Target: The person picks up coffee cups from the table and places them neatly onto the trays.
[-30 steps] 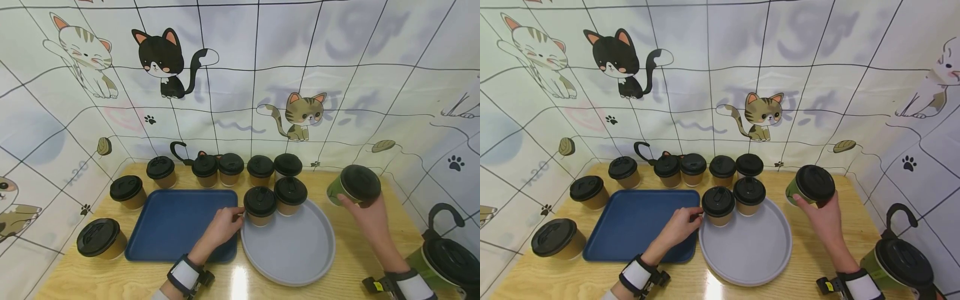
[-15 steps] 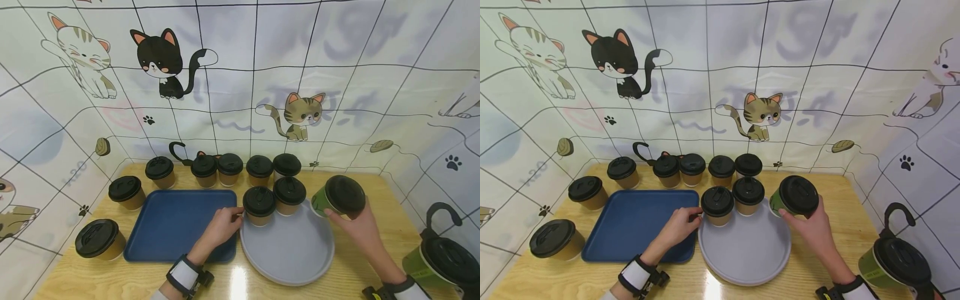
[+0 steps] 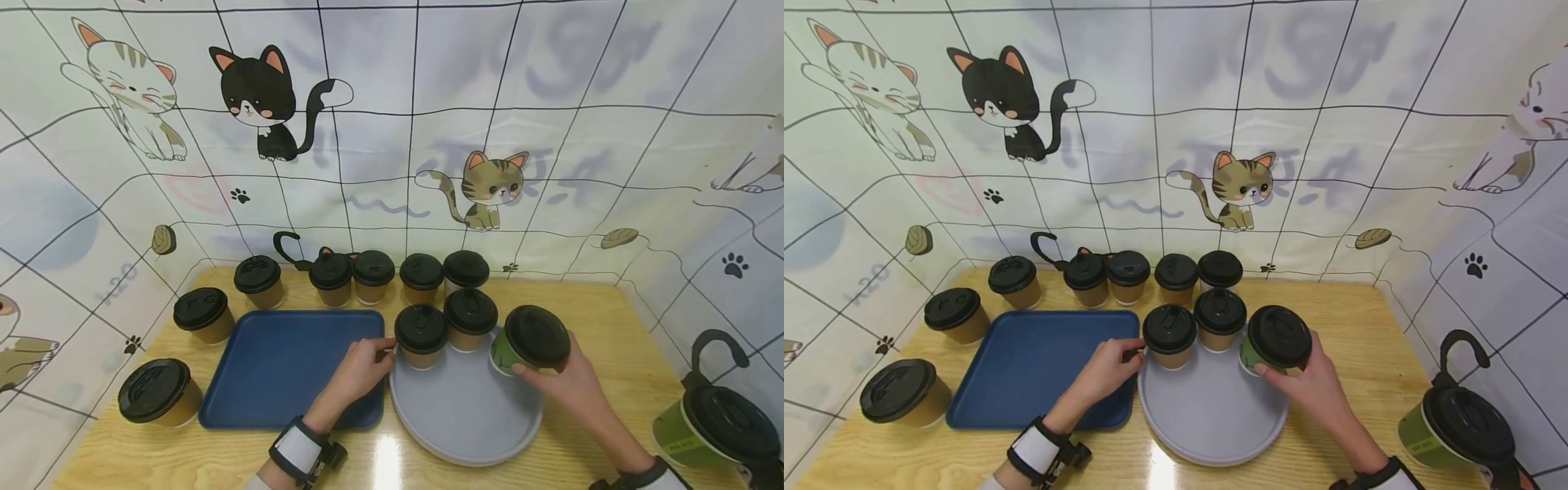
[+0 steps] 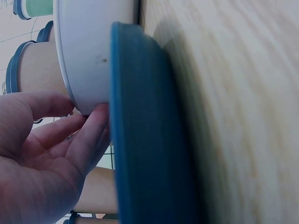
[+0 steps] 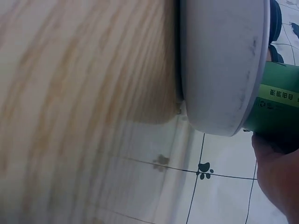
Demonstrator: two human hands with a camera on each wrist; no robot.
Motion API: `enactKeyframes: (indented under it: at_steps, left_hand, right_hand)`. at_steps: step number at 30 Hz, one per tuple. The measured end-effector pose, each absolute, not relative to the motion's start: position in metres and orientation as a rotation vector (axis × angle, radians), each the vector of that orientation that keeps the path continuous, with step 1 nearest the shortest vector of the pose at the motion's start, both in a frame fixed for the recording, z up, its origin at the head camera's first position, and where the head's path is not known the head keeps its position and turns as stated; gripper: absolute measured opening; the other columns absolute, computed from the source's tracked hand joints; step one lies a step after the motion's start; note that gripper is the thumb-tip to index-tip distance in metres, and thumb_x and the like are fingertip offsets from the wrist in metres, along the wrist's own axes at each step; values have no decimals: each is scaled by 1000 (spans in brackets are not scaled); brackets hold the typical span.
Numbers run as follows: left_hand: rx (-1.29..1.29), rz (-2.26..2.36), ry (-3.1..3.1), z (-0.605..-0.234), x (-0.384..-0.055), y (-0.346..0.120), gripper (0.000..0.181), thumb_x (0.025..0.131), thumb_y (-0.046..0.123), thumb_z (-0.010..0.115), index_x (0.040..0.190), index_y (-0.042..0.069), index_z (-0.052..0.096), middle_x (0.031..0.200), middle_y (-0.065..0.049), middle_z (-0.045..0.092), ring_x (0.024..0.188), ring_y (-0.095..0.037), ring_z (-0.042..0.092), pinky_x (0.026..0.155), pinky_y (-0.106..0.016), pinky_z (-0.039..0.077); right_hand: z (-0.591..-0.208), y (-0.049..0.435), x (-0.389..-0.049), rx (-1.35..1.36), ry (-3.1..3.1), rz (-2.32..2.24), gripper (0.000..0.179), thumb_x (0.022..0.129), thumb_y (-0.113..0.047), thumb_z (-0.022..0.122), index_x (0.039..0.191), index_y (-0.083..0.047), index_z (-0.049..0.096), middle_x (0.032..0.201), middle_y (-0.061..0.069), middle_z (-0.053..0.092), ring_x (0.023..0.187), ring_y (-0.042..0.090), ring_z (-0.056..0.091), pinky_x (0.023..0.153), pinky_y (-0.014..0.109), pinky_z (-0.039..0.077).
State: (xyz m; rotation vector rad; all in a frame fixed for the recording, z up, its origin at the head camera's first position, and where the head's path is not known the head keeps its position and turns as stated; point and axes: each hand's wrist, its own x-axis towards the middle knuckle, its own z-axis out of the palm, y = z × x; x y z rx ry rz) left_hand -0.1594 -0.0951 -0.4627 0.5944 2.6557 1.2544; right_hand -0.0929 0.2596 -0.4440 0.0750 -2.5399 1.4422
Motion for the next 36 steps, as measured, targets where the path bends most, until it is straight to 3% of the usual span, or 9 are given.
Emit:
enactKeyframes:
  at_steps: [3,5,9,11,13,23,25,29,36]
  left_hand:
    - [595,1254,2658,-463,-159,-95,35,101,6,59,133,-2,68,109,-12,77,91,-17,71,68,-27,52]
    - [597,1253,2660,-463,-159,-96,35,101,6,59,133,-2,68,108,-12,77,89,-16,71,68,-27,51]
    - [600,1253,2659,-463,-159,-96,35,101,7,59,133,-2,68,105,-11,77,86,-14,69,67,-27,51]
    - [602,1254,2660,-463,-159,-96,35,101,7,59,133,-2,68,106,-11,77,88,-15,70,69,-28,52]
    - [603,1256,2659,-463,-159,-96,35,101,6,59,133,-2,68,107,-11,77,90,-17,71,71,-28,53]
    - [606,1268,2659,-464,-159,-96,35,101,6,59,133,-2,68,110,-13,76,91,-17,71,71,-29,53]
    - [614,1269,2661,-464,-159,-96,35,101,6,59,133,-2,68,112,-13,76,94,-20,72,73,-30,55]
    - [618,1275,2657,-464,-160,-96,34,101,6,59,133,-2,68,115,-14,75,98,-22,73,76,-32,56]
    - [623,1282,2655,-465,-160,-96,34,100,6,60,133,-3,68,117,-15,75,100,-24,73,79,-35,58]
  right_hand:
    - [-447,260,-94,78,-2579,1399,84,84,-14,88,148,2,38,139,19,51,114,-7,51,91,8,41]
    - [-448,261,-95,63,-2615,1377,84,84,-17,88,149,1,38,139,19,51,120,5,53,92,12,43]
    - [-450,262,-95,39,-2668,1397,87,84,-21,88,149,2,36,141,24,50,129,37,53,103,43,49]
    - [-451,262,-96,41,-2681,1416,89,84,-22,88,150,3,34,142,27,48,131,46,50,104,61,45]
    - [-452,262,-97,44,-2683,1434,90,84,-23,89,150,4,34,142,29,48,132,50,48,103,69,42]
    - [-457,262,-99,55,-2712,1391,88,83,-26,90,147,4,37,138,26,51,127,42,53,102,60,46]
    - [-457,262,-99,59,-2715,1381,89,83,-26,90,148,4,38,138,25,52,127,41,54,102,53,47]
    - [-457,263,-100,58,-2724,1389,89,83,-28,90,148,3,38,139,24,51,128,39,54,98,23,45]
    - [-457,263,-100,58,-2744,1391,94,84,-32,89,152,2,34,143,24,46,131,40,52,103,32,47]
